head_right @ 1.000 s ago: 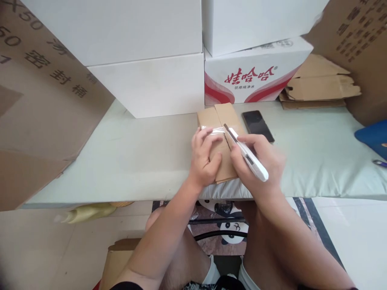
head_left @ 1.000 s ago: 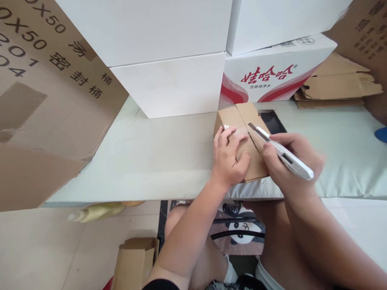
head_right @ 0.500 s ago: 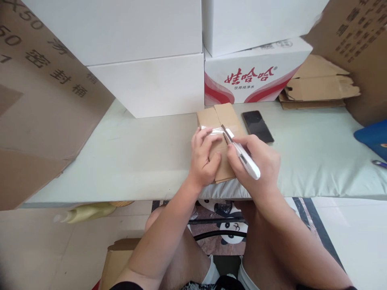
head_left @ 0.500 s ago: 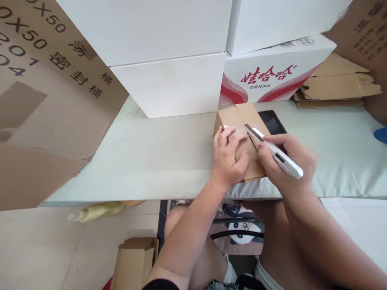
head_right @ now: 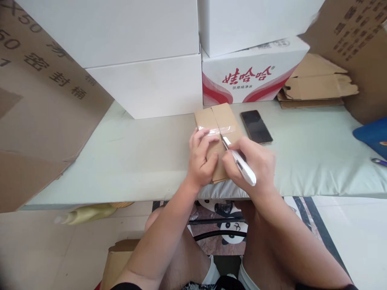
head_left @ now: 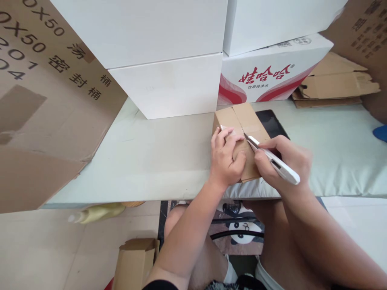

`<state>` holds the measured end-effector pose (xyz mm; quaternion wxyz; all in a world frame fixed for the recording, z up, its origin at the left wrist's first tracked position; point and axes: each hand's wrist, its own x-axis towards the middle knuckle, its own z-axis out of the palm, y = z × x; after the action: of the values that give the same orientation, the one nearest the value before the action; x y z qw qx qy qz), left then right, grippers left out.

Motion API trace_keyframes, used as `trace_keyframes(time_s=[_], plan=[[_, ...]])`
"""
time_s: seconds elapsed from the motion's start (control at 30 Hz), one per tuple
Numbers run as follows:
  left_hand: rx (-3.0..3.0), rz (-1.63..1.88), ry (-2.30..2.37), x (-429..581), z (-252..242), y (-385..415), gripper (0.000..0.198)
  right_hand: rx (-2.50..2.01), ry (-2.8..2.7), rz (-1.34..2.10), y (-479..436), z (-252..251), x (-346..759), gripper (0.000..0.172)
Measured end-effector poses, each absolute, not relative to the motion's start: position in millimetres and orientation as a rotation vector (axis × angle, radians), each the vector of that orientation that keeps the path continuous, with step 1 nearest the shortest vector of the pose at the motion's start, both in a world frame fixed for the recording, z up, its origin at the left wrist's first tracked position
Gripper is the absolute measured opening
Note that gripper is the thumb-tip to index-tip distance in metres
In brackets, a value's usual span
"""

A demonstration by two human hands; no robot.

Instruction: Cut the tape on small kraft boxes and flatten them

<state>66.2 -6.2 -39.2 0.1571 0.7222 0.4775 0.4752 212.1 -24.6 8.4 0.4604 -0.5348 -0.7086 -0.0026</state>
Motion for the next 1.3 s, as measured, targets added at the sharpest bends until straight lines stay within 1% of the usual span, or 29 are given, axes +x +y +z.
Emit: trace_keyframes(time_s=[0.07,0.13,0.23,0.33,0.47,0.57,0.73,0.8,0.93,1.0,1.07,1.13,1.23,1.3], plan=[[2.072,1.340,1.380,65.7,-39.3,-5.9,0.031,-1.317,-1.644,0.033,-25.8,5.2,214.3,0.007],[2.065,1.330,1.391,65.1,-39.7,-5.3,0.032,-1.224,-1.413,0.064,-23.2,0.8,218.3,0.005],[2.054,1.339,1.376,62.2,-40.9,-3.2,0.031,-1.022,-1.104,0.081,-9.5,-9.5,228.5,0.017],[2.061,1.305,1.362,54.5,-42.0,0.5,0.030,-1.061,-1.142,0.141,10.3,-28.8,241.4,0.026],[2.069,1.260,1.337,35.4,-42.5,5.6,0.029,-1.206,-1.109,0.305,31.9,-64.2,254.7,0.029],[2.006,1.293,1.301,17.9,-42.8,8.2,0.026,-1.357,-1.282,0.323,43.6,-86.1,261.4,0.032],[1.827,1.379,1.310,-4.0,-41.9,11.0,0.017,-1.363,-1.938,0.335,58.9,-106.6,271.2,0.043],[1.807,1.367,1.333,-6.8,-40.3,11.2,0.016,-1.341,-1.969,0.382,58.9,-107.6,272.2,0.046],[1.828,1.320,1.332,-0.9,-34.8,9.7,0.017,-1.255,-1.646,0.476,38.9,-94.6,263.8,0.038],[1.836,1.301,1.338,5.4,-31.1,8.5,0.017,-1.131,-1.574,0.611,23.6,-85.4,255.8,0.042],[1.822,1.291,1.381,11.8,-26.9,7.0,0.017,-1.016,-1.638,0.719,11.0,-78.3,247.9,0.049],[1.810,1.273,1.447,17.2,-21.7,4.1,0.020,-0.964,-1.728,0.743,3.9,-74.9,241.9,0.053],[1.861,1.162,1.527,22.8,-10.9,-5.3,0.030,-0.915,-1.793,0.709,2.3,-75.4,236.8,0.052],[1.967,1.046,1.537,24.8,-1.6,-15.2,0.032,-0.893,-1.812,0.685,3.1,-77.0,235.2,0.050]])
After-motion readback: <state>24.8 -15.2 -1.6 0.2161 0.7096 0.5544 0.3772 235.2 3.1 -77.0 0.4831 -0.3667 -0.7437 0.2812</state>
